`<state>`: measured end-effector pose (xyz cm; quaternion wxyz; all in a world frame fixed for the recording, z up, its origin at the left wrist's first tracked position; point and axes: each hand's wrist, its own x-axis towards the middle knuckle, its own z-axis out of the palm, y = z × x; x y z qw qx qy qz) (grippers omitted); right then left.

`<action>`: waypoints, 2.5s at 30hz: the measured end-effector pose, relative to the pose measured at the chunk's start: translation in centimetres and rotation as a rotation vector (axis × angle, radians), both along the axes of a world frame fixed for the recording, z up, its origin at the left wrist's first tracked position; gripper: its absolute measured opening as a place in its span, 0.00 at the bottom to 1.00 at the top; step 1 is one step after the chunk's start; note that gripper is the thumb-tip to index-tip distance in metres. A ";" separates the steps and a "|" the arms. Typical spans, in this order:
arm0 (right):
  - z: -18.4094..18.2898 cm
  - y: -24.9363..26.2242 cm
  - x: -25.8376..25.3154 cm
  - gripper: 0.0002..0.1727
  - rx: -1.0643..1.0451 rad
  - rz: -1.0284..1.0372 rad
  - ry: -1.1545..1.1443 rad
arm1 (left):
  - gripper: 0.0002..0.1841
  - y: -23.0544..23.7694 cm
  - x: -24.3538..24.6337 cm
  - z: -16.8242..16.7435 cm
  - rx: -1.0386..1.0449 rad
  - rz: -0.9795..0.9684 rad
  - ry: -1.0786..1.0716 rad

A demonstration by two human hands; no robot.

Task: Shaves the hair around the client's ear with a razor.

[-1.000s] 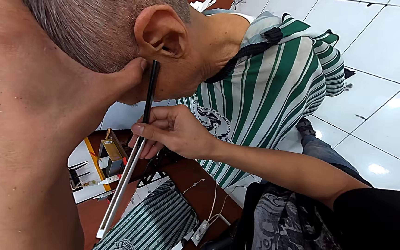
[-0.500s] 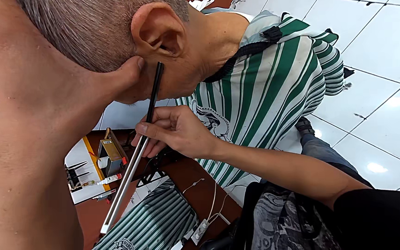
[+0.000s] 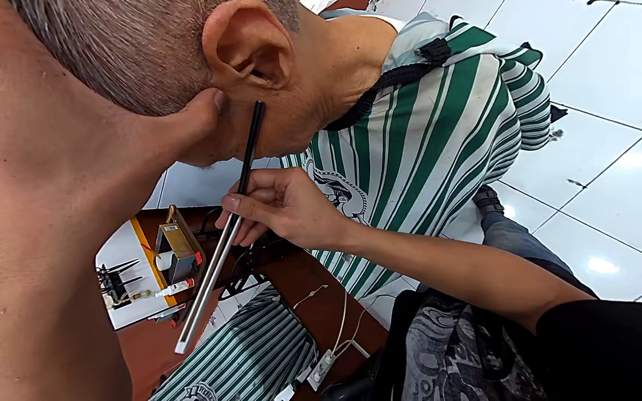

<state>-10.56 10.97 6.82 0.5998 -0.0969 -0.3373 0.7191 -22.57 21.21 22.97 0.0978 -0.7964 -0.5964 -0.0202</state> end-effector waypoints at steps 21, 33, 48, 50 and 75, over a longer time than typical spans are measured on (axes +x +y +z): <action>1.1 0.1 -0.1 0.08 0.073 0.021 -0.011 | 0.54 -0.9 0.3 -0.1 0.001 -0.012 -0.033; 0.4 -0.2 0.2 0.08 0.032 0.045 0.023 | 0.56 -0.3 0.1 -0.3 -0.010 0.000 -0.046; -0.7 -0.5 0.8 0.07 -0.051 -0.023 -0.017 | 0.46 -1.5 1.1 0.0 -0.141 0.016 -0.135; -1.2 -0.2 0.7 0.07 -0.022 -0.027 -0.022 | 0.25 -1.4 1.2 0.2 -0.281 -0.028 -0.163; -1.4 0.8 0.0 0.08 0.061 -0.103 -0.053 | 0.57 -0.7 0.3 -1.4 -0.081 -0.032 -0.107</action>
